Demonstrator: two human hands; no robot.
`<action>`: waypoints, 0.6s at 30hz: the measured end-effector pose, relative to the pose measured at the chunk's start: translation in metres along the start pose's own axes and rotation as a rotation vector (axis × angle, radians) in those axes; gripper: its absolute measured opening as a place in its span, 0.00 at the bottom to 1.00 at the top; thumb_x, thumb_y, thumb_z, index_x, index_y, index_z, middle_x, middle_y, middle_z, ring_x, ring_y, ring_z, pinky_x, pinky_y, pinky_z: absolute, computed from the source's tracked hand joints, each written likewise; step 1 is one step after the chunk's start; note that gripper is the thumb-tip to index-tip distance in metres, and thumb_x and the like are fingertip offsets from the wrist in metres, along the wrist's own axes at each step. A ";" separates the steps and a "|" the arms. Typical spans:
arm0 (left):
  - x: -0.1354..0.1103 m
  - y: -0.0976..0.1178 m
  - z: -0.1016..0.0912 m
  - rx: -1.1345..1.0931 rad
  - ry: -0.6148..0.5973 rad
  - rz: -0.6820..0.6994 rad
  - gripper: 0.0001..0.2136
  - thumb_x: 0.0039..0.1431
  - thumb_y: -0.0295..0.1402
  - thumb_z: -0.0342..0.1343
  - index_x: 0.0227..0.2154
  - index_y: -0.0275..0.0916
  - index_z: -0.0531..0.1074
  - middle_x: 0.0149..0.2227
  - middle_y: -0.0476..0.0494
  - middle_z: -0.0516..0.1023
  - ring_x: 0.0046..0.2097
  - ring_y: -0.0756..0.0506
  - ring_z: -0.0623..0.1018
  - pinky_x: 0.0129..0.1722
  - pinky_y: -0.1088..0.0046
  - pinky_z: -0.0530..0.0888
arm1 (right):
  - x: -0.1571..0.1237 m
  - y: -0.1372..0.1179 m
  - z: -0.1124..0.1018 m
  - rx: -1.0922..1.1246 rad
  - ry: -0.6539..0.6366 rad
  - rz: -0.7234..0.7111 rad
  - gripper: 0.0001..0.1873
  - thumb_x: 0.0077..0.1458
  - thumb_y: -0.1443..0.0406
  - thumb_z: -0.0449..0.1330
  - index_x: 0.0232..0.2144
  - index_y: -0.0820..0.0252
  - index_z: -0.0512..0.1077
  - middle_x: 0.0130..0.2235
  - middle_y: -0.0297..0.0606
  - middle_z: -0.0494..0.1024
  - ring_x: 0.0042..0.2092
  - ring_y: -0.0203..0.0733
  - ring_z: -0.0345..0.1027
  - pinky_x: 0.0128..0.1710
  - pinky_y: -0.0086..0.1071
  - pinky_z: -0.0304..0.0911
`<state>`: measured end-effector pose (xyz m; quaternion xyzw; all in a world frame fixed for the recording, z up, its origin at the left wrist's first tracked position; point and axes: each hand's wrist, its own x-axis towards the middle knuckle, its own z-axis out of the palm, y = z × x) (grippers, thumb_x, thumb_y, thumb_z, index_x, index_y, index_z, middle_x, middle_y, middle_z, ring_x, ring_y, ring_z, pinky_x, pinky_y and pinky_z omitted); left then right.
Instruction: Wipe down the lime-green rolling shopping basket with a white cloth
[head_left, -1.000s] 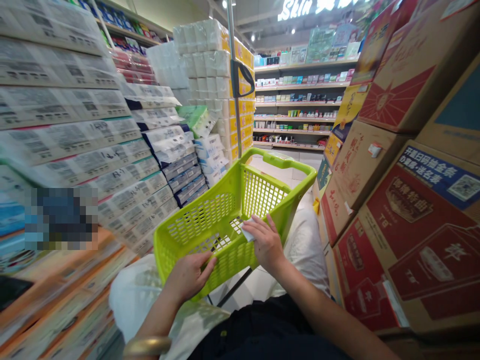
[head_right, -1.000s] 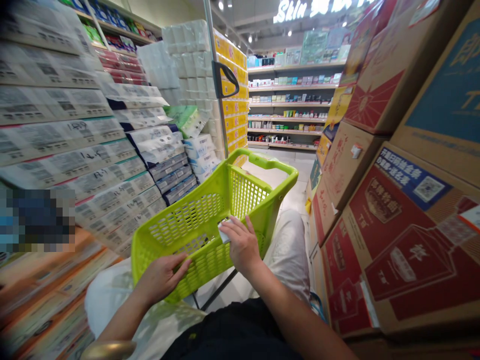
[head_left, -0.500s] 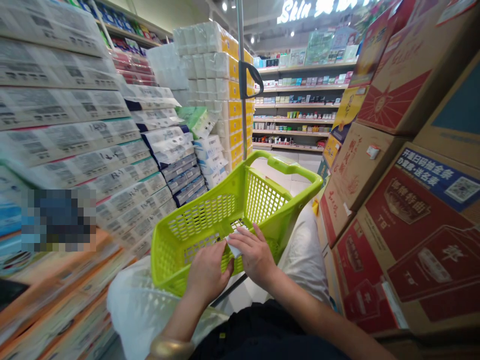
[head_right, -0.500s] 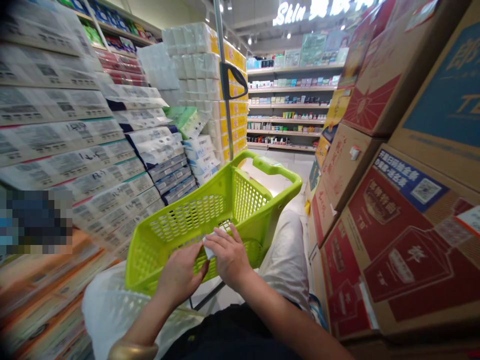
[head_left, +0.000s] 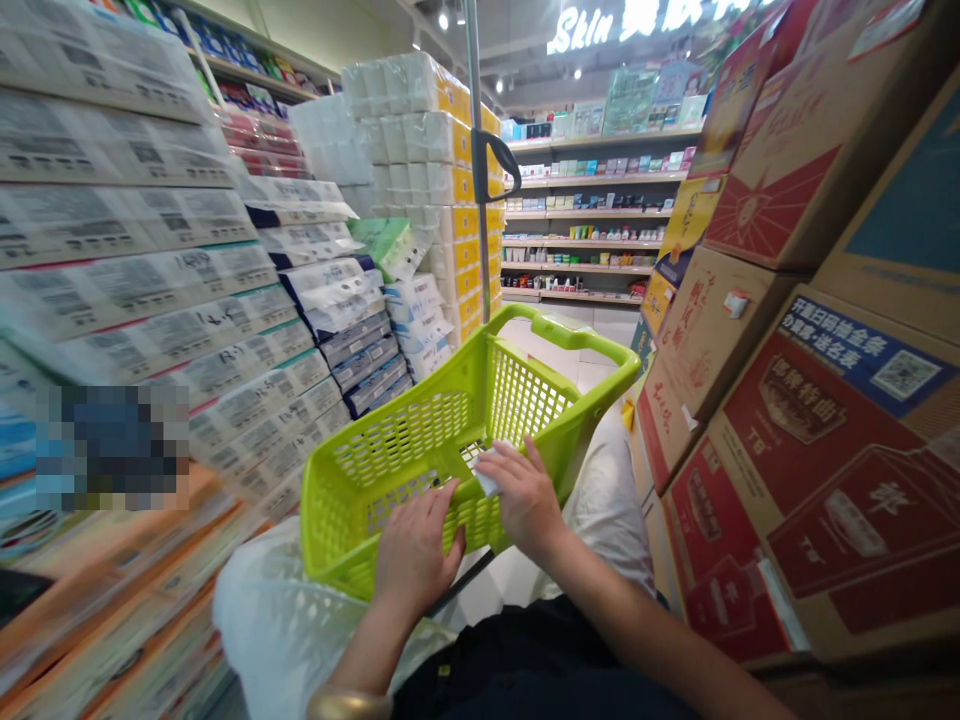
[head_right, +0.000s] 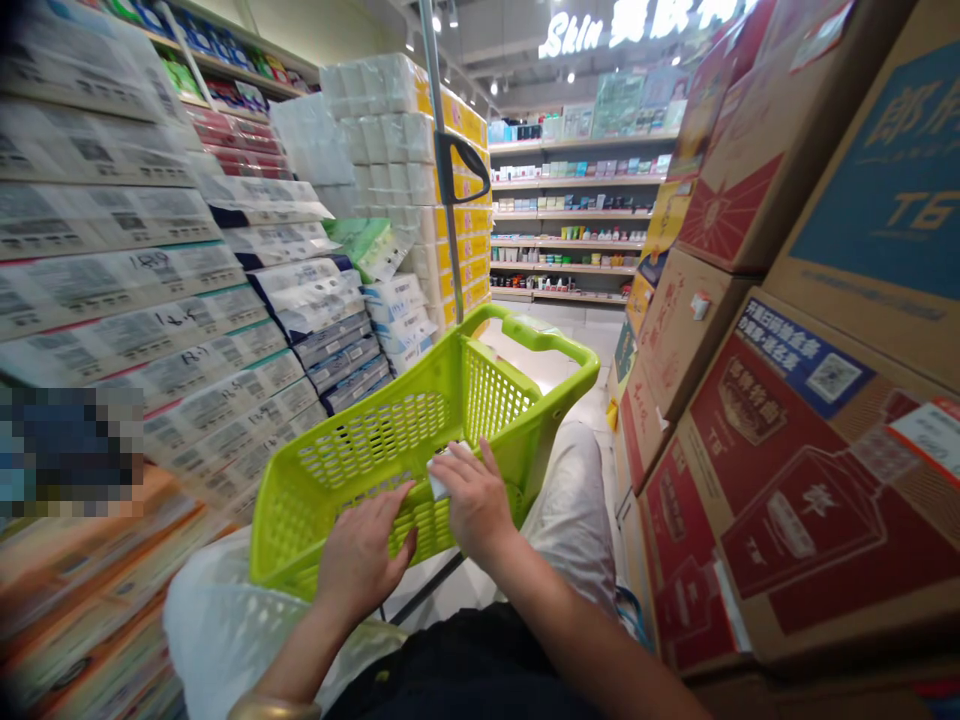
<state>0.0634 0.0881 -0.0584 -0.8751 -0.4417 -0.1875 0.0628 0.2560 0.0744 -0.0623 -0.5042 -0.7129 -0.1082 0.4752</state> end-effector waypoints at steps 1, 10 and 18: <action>-0.001 0.000 0.000 0.007 0.005 0.006 0.22 0.62 0.35 0.50 0.58 0.38 0.65 0.48 0.36 0.78 0.47 0.37 0.76 0.45 0.60 0.69 | -0.002 -0.005 0.004 0.022 -0.017 -0.029 0.24 0.55 0.77 0.50 0.47 0.52 0.75 0.49 0.32 0.81 0.58 0.39 0.69 0.70 0.41 0.36; -0.003 0.004 0.000 0.005 0.040 -0.004 0.23 0.61 0.34 0.50 0.59 0.39 0.64 0.46 0.37 0.78 0.46 0.38 0.76 0.46 0.61 0.68 | 0.007 0.023 -0.025 -0.100 0.098 0.114 0.26 0.56 0.78 0.48 0.48 0.52 0.75 0.50 0.34 0.80 0.59 0.43 0.68 0.70 0.49 0.35; -0.004 0.003 -0.001 0.033 0.035 0.016 0.23 0.60 0.33 0.50 0.59 0.39 0.63 0.47 0.37 0.77 0.46 0.38 0.75 0.45 0.61 0.68 | -0.005 -0.003 -0.002 -0.028 -0.006 0.001 0.25 0.56 0.77 0.49 0.48 0.51 0.75 0.50 0.31 0.81 0.59 0.39 0.69 0.71 0.41 0.33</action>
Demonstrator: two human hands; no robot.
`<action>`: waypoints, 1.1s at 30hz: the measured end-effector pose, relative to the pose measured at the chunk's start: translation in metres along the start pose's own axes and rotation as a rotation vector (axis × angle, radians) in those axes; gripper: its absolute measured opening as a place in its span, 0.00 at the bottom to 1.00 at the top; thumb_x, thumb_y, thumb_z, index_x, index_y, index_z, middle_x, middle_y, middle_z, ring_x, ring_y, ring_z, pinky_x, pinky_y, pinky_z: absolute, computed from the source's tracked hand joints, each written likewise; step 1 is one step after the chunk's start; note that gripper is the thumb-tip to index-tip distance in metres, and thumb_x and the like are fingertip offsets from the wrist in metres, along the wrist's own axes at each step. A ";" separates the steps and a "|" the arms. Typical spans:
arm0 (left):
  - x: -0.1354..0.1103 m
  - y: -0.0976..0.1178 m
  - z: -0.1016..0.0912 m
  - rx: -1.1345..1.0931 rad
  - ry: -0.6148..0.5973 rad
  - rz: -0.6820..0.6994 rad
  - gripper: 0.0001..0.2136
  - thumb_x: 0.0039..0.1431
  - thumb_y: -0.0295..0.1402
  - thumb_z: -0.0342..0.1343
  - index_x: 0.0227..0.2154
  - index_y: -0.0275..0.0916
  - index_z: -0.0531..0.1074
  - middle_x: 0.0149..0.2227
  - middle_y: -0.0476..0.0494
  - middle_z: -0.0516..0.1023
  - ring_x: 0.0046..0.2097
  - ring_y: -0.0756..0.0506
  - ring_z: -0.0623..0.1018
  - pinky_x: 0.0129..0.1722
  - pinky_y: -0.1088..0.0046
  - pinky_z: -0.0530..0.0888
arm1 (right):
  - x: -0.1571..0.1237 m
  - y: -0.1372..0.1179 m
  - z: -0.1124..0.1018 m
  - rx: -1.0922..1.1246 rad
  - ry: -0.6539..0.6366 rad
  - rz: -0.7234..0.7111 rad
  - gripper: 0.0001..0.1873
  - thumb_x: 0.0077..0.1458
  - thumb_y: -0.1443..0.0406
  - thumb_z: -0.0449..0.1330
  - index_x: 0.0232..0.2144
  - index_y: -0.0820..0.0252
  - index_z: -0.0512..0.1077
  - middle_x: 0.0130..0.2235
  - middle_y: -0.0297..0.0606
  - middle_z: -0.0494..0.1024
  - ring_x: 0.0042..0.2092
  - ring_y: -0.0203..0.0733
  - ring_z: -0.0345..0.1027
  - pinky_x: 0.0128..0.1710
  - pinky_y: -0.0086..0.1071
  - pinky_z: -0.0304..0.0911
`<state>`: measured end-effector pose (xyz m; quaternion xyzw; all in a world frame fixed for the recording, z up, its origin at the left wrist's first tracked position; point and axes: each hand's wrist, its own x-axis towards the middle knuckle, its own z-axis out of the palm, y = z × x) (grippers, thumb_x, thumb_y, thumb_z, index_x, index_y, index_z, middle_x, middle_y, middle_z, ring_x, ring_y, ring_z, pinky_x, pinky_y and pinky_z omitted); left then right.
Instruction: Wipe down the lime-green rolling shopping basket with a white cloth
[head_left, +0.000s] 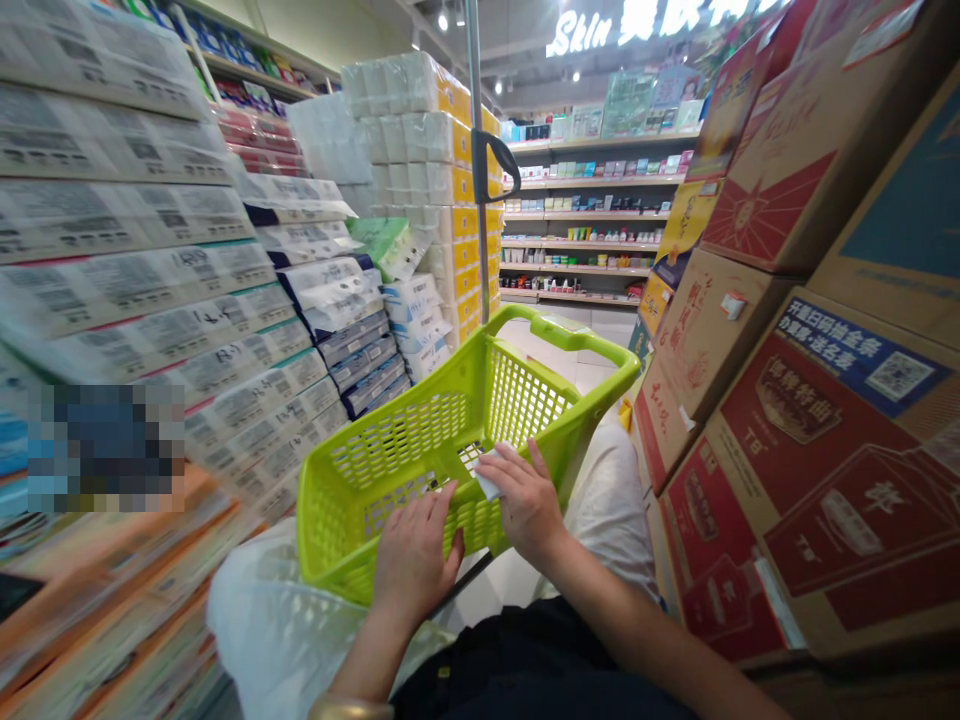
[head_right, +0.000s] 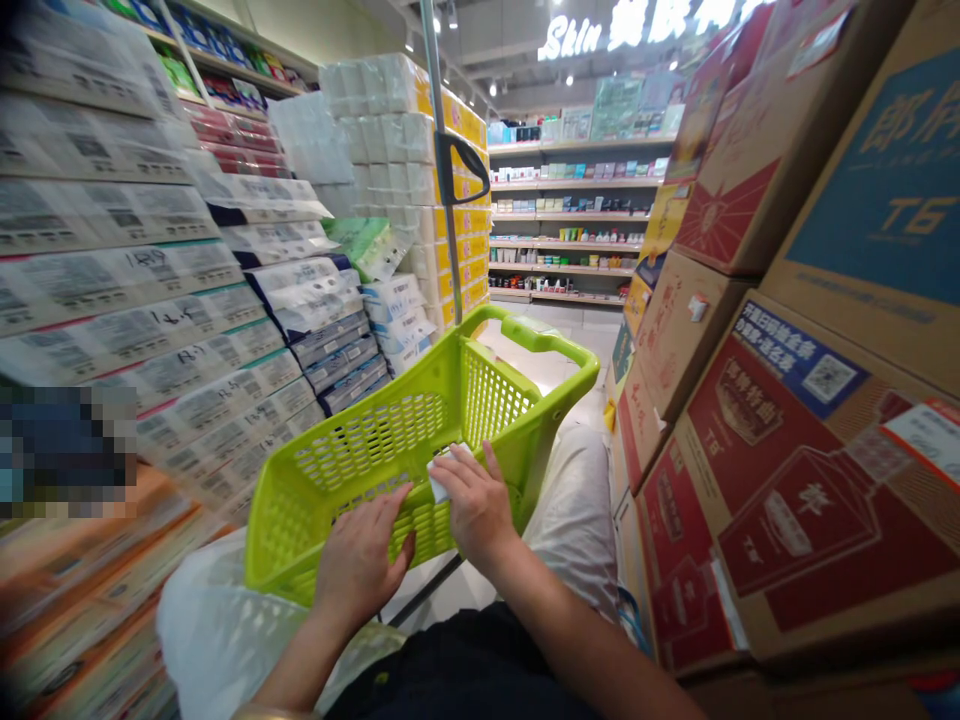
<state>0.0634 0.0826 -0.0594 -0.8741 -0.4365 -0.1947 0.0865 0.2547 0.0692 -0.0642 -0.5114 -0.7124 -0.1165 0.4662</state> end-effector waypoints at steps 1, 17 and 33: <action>0.000 0.000 0.000 0.004 -0.002 0.004 0.23 0.61 0.33 0.50 0.59 0.38 0.63 0.47 0.37 0.77 0.46 0.38 0.75 0.45 0.61 0.68 | 0.001 0.001 -0.002 0.000 0.006 -0.002 0.26 0.56 0.78 0.49 0.48 0.51 0.75 0.50 0.31 0.81 0.58 0.39 0.69 0.71 0.42 0.31; -0.002 -0.002 0.005 -0.002 0.051 0.027 0.23 0.60 0.33 0.52 0.59 0.38 0.63 0.46 0.38 0.77 0.46 0.38 0.75 0.45 0.61 0.68 | 0.001 -0.005 -0.004 0.037 0.006 -0.004 0.26 0.55 0.79 0.49 0.47 0.51 0.75 0.48 0.30 0.82 0.57 0.39 0.70 0.70 0.42 0.25; -0.002 -0.003 0.007 0.041 0.109 0.065 0.24 0.59 0.32 0.53 0.59 0.36 0.63 0.44 0.39 0.77 0.43 0.39 0.75 0.43 0.62 0.68 | 0.002 0.002 -0.009 0.029 -0.003 0.029 0.27 0.54 0.79 0.49 0.47 0.51 0.75 0.49 0.31 0.81 0.58 0.40 0.69 0.71 0.44 0.30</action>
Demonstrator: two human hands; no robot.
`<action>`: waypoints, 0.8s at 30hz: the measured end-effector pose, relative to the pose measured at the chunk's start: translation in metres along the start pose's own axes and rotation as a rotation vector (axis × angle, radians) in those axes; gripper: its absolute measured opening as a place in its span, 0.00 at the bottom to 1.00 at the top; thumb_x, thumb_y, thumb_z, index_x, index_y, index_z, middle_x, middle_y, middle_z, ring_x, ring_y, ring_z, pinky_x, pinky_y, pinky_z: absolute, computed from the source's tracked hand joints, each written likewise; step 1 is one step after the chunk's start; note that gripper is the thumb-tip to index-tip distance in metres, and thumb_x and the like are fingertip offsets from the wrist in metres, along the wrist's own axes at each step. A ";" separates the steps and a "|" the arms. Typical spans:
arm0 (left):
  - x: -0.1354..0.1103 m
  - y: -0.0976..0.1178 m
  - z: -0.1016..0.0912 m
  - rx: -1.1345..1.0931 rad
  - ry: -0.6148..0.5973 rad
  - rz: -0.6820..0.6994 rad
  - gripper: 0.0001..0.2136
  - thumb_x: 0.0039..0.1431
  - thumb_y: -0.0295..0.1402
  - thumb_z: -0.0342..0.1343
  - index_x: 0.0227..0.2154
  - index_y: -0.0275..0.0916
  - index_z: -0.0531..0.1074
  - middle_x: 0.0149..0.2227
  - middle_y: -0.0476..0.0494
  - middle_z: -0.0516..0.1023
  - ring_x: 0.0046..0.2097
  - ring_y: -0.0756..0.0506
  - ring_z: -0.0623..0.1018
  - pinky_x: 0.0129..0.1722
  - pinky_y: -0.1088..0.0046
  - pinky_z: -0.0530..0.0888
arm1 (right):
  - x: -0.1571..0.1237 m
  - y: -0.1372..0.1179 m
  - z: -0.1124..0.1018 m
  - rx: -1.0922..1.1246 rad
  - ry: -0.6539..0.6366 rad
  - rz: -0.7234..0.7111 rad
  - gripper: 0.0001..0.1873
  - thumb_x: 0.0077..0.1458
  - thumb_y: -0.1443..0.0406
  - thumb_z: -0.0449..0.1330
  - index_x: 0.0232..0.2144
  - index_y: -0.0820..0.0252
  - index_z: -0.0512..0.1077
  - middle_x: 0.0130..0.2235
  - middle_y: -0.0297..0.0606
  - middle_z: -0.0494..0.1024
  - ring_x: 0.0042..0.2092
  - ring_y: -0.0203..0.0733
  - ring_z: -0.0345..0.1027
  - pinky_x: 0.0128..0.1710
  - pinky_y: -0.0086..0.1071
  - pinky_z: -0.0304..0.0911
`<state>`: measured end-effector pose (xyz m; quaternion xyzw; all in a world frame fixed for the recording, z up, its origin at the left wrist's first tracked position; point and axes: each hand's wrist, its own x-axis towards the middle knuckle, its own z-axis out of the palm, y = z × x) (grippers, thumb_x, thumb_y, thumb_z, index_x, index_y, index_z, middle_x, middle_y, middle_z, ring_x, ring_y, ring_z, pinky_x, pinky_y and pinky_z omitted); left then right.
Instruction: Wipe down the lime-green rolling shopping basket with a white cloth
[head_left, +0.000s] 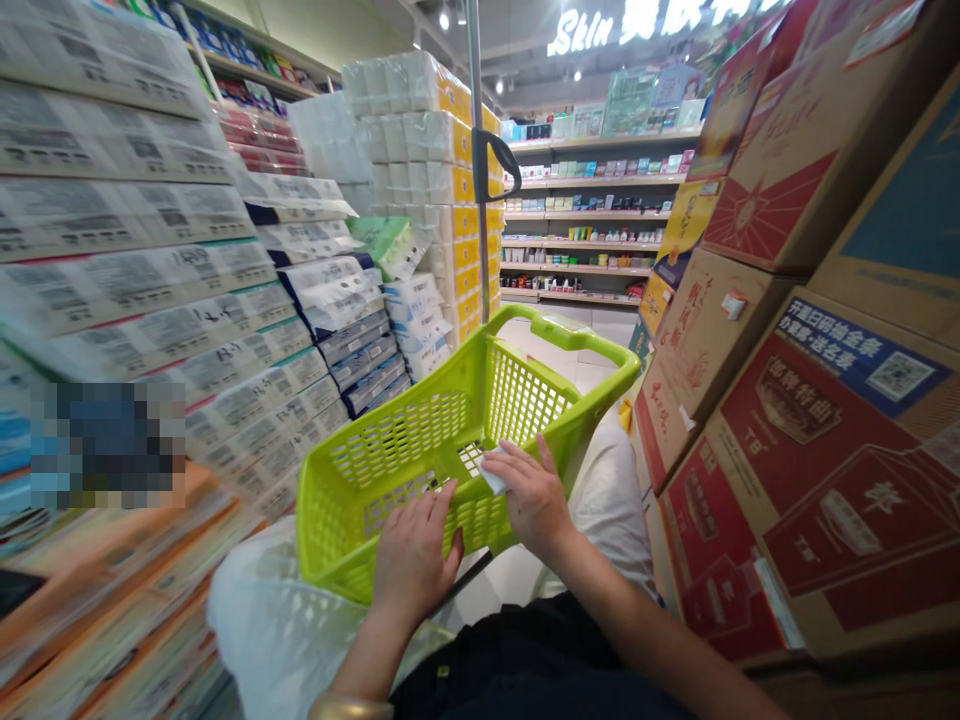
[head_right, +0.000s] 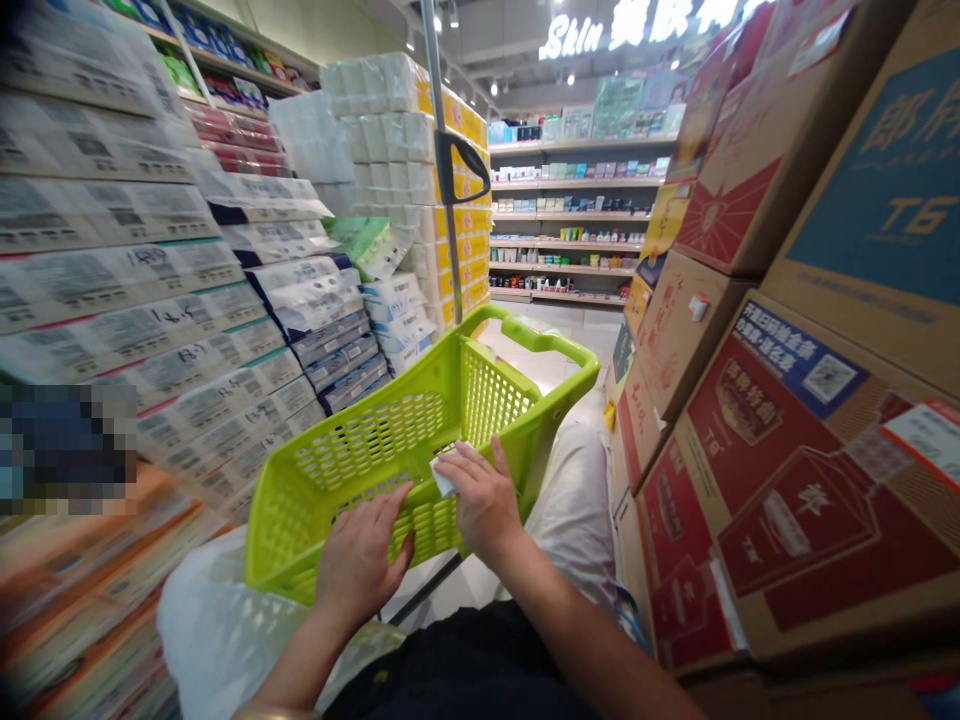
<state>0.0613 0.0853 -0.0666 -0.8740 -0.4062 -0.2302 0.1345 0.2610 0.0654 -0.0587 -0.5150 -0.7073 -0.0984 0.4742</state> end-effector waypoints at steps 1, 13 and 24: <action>0.000 0.000 0.000 -0.001 0.000 0.001 0.24 0.59 0.32 0.53 0.59 0.37 0.63 0.44 0.39 0.77 0.44 0.39 0.75 0.43 0.62 0.68 | 0.002 0.005 -0.004 -0.012 0.021 0.017 0.27 0.54 0.79 0.48 0.47 0.51 0.75 0.49 0.31 0.81 0.58 0.40 0.69 0.71 0.46 0.30; -0.001 0.000 0.001 0.001 0.020 0.005 0.24 0.59 0.31 0.53 0.58 0.37 0.63 0.44 0.39 0.77 0.44 0.39 0.75 0.43 0.62 0.68 | -0.002 0.001 0.007 -0.017 0.033 -0.041 0.25 0.55 0.79 0.48 0.47 0.56 0.75 0.50 0.37 0.81 0.59 0.42 0.68 0.64 0.44 0.56; 0.001 0.001 0.002 -0.005 0.028 -0.010 0.24 0.59 0.32 0.53 0.58 0.37 0.64 0.43 0.39 0.78 0.42 0.39 0.76 0.42 0.62 0.68 | 0.006 0.015 -0.004 -0.055 0.081 -0.040 0.24 0.55 0.78 0.49 0.47 0.58 0.76 0.48 0.41 0.81 0.56 0.44 0.71 0.62 0.45 0.61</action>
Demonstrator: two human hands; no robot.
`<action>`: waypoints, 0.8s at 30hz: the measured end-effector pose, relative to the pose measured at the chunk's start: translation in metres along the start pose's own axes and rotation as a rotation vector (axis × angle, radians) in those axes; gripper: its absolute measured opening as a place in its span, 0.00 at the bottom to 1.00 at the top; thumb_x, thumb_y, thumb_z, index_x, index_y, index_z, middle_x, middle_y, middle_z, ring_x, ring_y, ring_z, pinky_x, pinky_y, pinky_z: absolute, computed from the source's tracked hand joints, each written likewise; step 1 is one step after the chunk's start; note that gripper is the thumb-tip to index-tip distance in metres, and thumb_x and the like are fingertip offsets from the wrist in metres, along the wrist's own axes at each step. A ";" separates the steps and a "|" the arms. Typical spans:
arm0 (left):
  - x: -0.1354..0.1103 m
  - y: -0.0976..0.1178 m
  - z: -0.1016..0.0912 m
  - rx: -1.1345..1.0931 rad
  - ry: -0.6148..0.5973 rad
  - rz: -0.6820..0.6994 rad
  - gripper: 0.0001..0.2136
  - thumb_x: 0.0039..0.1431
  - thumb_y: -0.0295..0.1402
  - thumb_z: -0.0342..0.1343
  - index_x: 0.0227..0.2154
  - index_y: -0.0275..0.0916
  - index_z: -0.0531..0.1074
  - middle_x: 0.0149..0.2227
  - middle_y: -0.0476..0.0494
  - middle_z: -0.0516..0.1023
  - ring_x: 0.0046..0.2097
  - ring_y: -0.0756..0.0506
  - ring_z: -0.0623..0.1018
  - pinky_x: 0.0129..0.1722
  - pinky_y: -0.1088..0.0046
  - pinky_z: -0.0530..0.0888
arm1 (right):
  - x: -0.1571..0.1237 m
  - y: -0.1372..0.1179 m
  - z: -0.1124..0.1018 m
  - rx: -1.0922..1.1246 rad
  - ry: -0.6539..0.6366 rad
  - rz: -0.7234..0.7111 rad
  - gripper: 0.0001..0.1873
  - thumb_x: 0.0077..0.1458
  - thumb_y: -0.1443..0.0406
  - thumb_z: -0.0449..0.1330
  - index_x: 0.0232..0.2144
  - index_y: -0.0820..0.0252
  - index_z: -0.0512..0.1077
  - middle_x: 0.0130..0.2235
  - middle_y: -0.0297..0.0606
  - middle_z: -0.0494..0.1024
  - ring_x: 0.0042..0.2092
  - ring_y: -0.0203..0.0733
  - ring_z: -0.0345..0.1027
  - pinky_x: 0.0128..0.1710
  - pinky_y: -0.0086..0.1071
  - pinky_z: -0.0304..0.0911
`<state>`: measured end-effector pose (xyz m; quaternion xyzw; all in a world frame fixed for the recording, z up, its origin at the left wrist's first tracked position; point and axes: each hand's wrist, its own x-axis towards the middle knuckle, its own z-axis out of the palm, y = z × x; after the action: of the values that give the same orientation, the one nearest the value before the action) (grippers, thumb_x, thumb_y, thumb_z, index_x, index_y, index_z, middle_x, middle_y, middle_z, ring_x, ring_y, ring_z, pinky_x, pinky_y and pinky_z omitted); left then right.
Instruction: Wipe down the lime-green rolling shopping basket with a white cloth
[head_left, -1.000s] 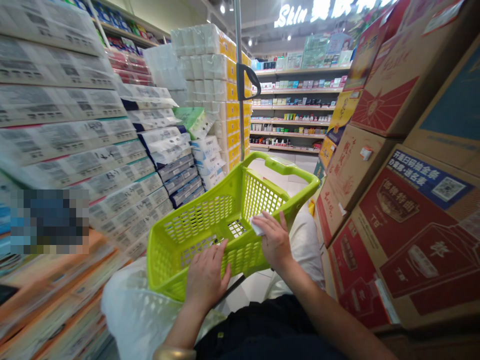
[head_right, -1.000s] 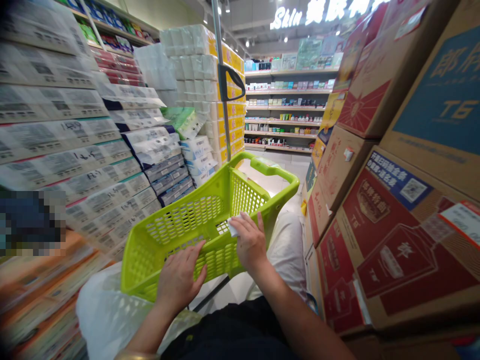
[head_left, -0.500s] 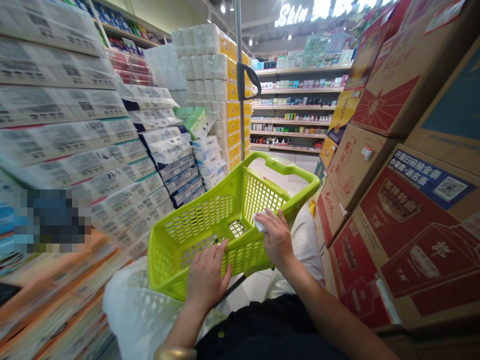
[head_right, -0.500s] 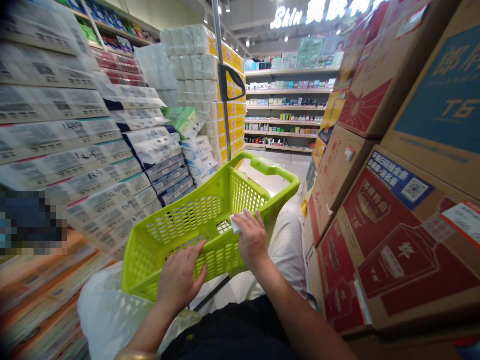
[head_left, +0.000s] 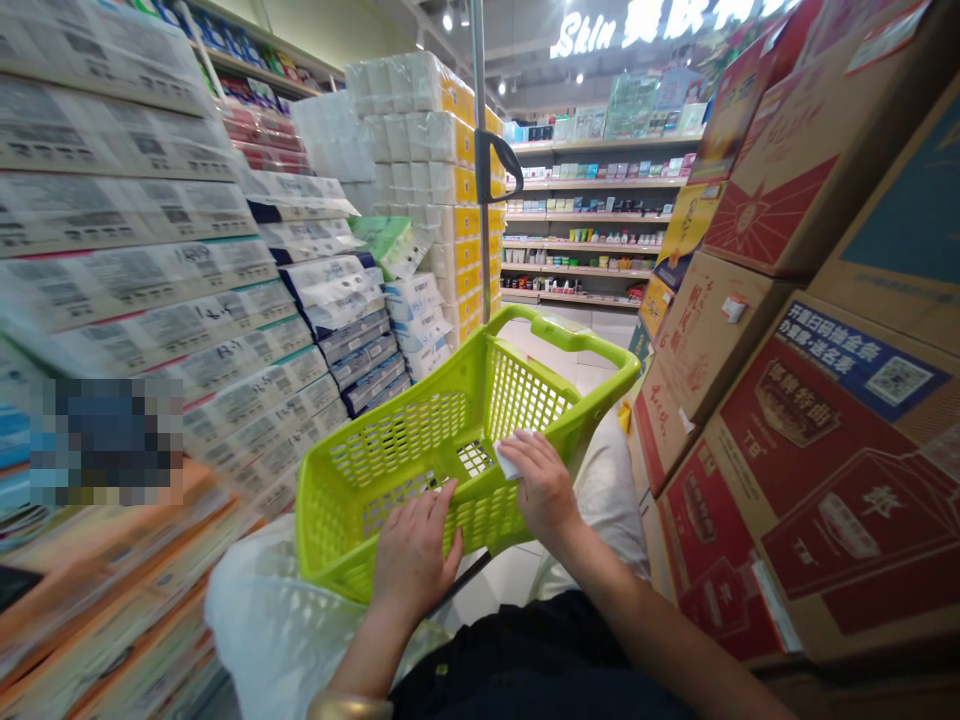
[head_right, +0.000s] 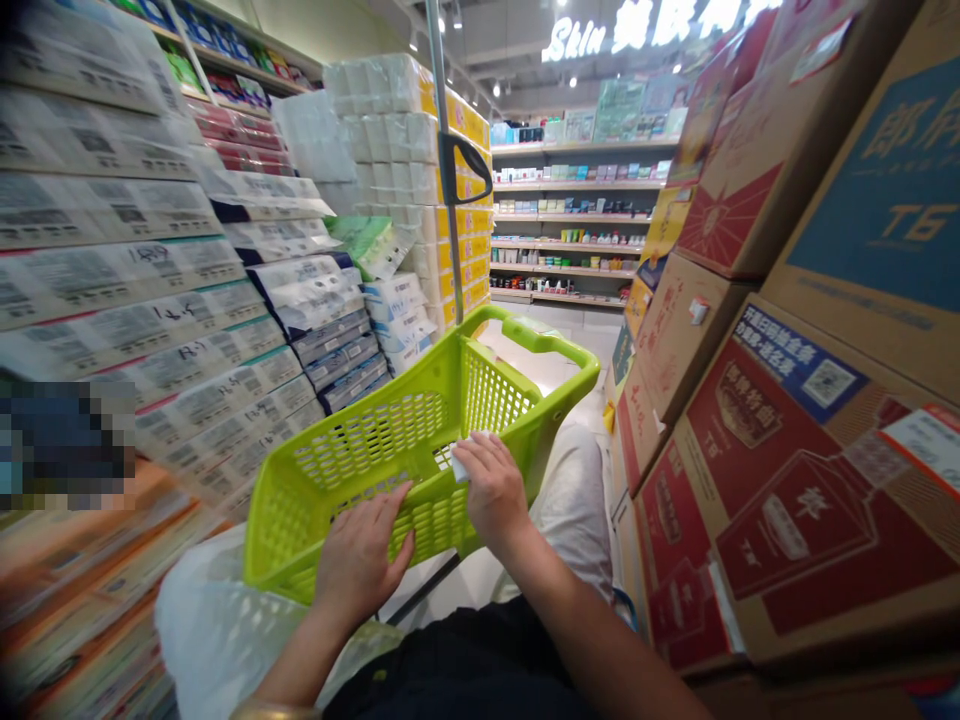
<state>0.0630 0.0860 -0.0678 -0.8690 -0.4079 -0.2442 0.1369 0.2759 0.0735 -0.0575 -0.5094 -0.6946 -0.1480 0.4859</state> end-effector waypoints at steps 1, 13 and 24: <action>0.000 0.000 0.000 -0.004 -0.002 0.003 0.24 0.59 0.32 0.53 0.58 0.37 0.64 0.43 0.39 0.78 0.42 0.39 0.76 0.42 0.62 0.68 | -0.003 -0.006 0.004 0.025 -0.022 -0.036 0.24 0.55 0.78 0.49 0.47 0.58 0.76 0.48 0.40 0.81 0.56 0.43 0.71 0.62 0.44 0.62; 0.000 0.001 -0.002 0.004 0.002 0.006 0.23 0.60 0.32 0.52 0.58 0.37 0.63 0.43 0.39 0.78 0.43 0.39 0.76 0.42 0.62 0.68 | 0.008 0.012 -0.011 -0.021 -0.010 0.046 0.25 0.53 0.79 0.49 0.46 0.58 0.77 0.47 0.41 0.81 0.54 0.45 0.72 0.62 0.47 0.60; -0.002 -0.001 -0.001 0.001 -0.012 0.016 0.23 0.60 0.32 0.52 0.59 0.37 0.62 0.44 0.39 0.77 0.44 0.39 0.75 0.43 0.62 0.68 | 0.004 0.007 -0.009 0.023 0.009 -0.009 0.27 0.52 0.80 0.48 0.46 0.57 0.77 0.47 0.40 0.82 0.53 0.43 0.72 0.61 0.45 0.61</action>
<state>0.0610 0.0844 -0.0678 -0.8736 -0.4019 -0.2376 0.1369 0.2864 0.0729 -0.0521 -0.5001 -0.6962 -0.1447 0.4942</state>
